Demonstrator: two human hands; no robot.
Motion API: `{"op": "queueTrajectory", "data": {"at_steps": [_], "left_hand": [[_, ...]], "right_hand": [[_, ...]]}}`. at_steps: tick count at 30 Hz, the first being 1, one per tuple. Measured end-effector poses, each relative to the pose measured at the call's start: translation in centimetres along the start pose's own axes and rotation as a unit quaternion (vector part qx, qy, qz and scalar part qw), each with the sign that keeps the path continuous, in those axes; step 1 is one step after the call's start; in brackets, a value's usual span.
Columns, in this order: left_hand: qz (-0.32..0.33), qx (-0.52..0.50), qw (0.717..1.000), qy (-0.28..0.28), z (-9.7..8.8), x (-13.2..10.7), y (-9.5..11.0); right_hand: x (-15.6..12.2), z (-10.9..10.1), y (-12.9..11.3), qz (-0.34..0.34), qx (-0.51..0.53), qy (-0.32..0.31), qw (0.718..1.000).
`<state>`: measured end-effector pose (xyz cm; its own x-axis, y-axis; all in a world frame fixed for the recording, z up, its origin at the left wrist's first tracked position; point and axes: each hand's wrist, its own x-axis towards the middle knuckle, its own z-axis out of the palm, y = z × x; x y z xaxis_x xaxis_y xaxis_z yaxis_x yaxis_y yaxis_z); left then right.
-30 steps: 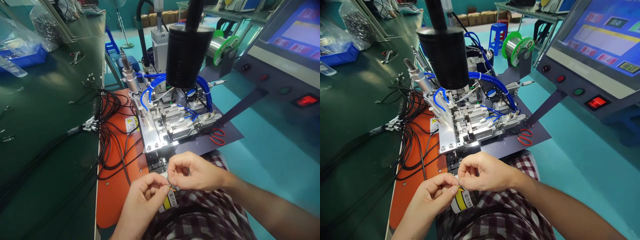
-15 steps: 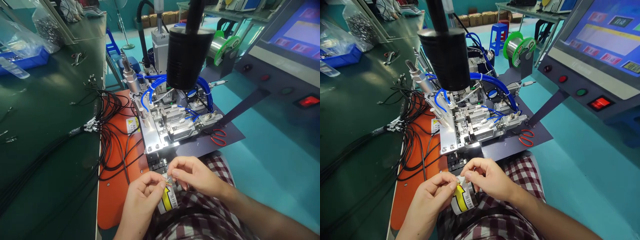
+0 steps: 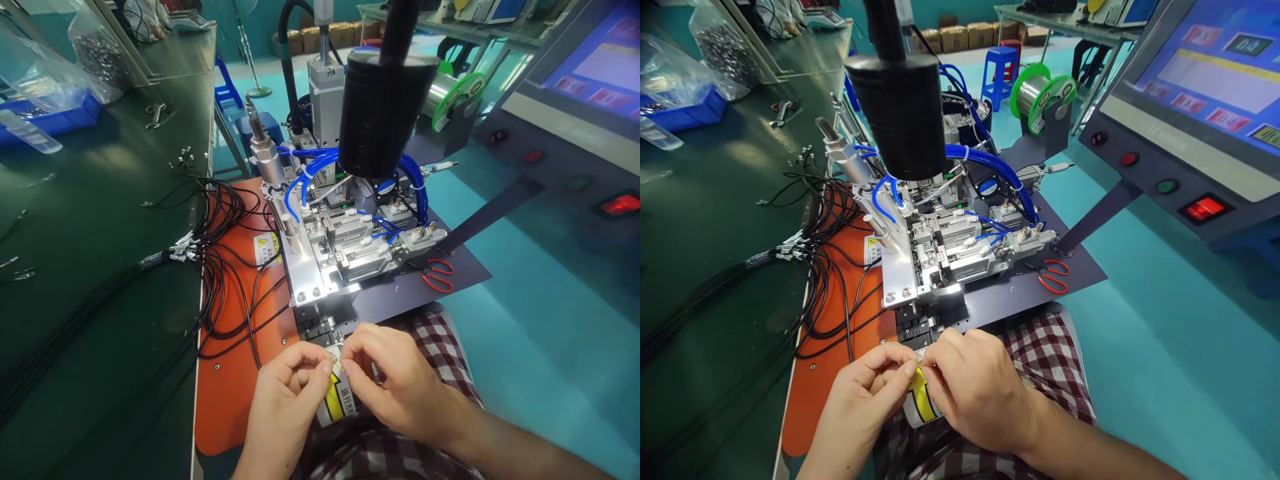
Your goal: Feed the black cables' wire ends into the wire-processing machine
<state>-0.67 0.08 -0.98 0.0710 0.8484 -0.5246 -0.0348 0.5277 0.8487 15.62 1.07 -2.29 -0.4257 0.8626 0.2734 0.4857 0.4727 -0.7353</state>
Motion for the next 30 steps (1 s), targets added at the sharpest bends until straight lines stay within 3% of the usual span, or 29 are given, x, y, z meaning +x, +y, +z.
{"op": "queueTrajectory", "data": {"at_steps": [3,6,11,15,21,25,30], "left_hand": [[0.003,0.015,1.0,-0.002,0.0,0.1,0.0],[0.008,0.048,0.999,-0.019,-0.1,0.1,-0.2],[0.01,0.071,0.997,-0.034,-0.4,0.2,-0.4],[0.006,0.048,0.998,-0.029,-0.3,0.2,-0.3],[-0.004,0.002,1.0,-0.005,-0.1,-0.2,-0.3],[0.001,-0.008,1.0,0.028,0.2,-0.2,-0.2],[0.004,0.003,1.0,0.013,0.1,-0.1,0.0]], "right_hand": [[0.2,-0.2,0.0,-0.079,-0.108,0.009,0.991],[0.6,-0.5,0.2,-0.066,-0.1,-0.013,0.993],[1.1,-1.0,0.3,0.073,0.058,-0.072,0.993],[1.1,-0.6,0.4,0.192,0.2,-0.097,0.956],[0.3,0.3,0.7,0.281,0.364,-0.063,0.886],[0.1,0.6,0.1,0.28,0.303,-0.027,0.91],[-0.1,0.8,-0.3,0.218,0.221,-0.006,0.951]]}}
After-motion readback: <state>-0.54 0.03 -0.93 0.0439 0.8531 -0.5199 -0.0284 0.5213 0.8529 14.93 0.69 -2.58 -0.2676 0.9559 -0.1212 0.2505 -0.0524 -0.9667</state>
